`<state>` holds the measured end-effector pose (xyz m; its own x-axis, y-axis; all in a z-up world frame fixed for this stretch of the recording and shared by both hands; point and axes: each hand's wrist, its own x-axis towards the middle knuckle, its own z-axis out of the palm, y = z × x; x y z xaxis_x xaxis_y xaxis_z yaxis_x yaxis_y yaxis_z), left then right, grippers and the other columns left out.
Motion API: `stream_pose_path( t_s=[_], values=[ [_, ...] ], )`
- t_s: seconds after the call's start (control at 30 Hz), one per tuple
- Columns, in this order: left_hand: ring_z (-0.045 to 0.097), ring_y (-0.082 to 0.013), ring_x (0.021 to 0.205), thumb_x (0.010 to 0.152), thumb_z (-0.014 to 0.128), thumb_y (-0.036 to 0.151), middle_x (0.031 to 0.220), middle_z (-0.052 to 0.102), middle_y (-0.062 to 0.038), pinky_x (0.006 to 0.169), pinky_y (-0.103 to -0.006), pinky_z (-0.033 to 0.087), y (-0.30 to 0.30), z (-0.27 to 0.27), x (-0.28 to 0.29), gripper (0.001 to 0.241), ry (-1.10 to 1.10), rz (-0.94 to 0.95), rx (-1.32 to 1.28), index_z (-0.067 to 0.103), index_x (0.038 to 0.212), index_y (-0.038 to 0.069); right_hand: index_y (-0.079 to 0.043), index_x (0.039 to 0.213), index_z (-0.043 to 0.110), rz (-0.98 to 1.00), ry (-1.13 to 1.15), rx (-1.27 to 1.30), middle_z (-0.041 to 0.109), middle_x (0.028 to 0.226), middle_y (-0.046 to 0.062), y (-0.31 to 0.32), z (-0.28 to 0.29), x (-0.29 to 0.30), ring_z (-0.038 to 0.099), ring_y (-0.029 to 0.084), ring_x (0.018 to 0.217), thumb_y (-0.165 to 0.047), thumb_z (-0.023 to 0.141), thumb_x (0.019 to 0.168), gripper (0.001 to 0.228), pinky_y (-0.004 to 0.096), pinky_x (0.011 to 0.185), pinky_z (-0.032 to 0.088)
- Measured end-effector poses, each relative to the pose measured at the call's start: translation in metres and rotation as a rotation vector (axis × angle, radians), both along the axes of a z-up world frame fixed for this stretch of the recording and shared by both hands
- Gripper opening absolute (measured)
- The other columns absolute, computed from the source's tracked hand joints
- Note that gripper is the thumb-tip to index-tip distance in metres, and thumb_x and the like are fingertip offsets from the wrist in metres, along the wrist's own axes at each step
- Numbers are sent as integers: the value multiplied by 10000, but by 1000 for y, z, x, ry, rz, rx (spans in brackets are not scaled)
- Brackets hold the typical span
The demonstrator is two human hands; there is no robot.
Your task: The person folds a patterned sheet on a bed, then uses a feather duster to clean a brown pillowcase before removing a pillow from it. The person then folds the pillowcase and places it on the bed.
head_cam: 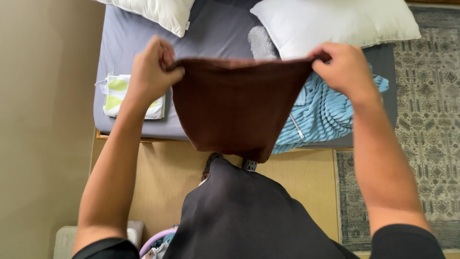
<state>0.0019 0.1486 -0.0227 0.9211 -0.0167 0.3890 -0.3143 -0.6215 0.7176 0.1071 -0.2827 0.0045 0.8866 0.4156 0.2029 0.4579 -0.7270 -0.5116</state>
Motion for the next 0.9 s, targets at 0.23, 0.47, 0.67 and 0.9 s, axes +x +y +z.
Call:
stream_pose_path(
  t_s=[0.23,0.47,0.67,0.9],
  values=[
    [544,-62,643,906,827,80,711,606,46,601,-263,452,40,-15,84,114,57,181,-5,735,926,15,-32,931,761,-58,-463,247,718,776,112,49,-44,92,699,243,694,-4,658,893,114,346,642,536],
    [611,-132,806,841,929,24,885,628,-66,693,-309,520,46,4,49,339,-239,156,-30,612,957,1,36,942,602,-69,-604,291,608,765,122,45,-31,75,591,270,652,10,669,1034,117,420,615,455],
    [577,-203,706,802,777,-112,871,675,-79,666,-312,483,11,-79,-50,307,-55,115,-55,506,799,33,-19,909,633,-99,-581,232,616,939,125,42,-85,-54,608,315,897,11,774,964,154,423,816,474],
    [660,-319,944,796,693,48,921,695,-72,805,-438,531,-23,-297,-144,125,415,223,198,693,899,119,-94,896,746,-287,106,188,656,1066,118,14,-306,-146,646,308,962,-46,706,810,106,395,826,533]
  ],
)
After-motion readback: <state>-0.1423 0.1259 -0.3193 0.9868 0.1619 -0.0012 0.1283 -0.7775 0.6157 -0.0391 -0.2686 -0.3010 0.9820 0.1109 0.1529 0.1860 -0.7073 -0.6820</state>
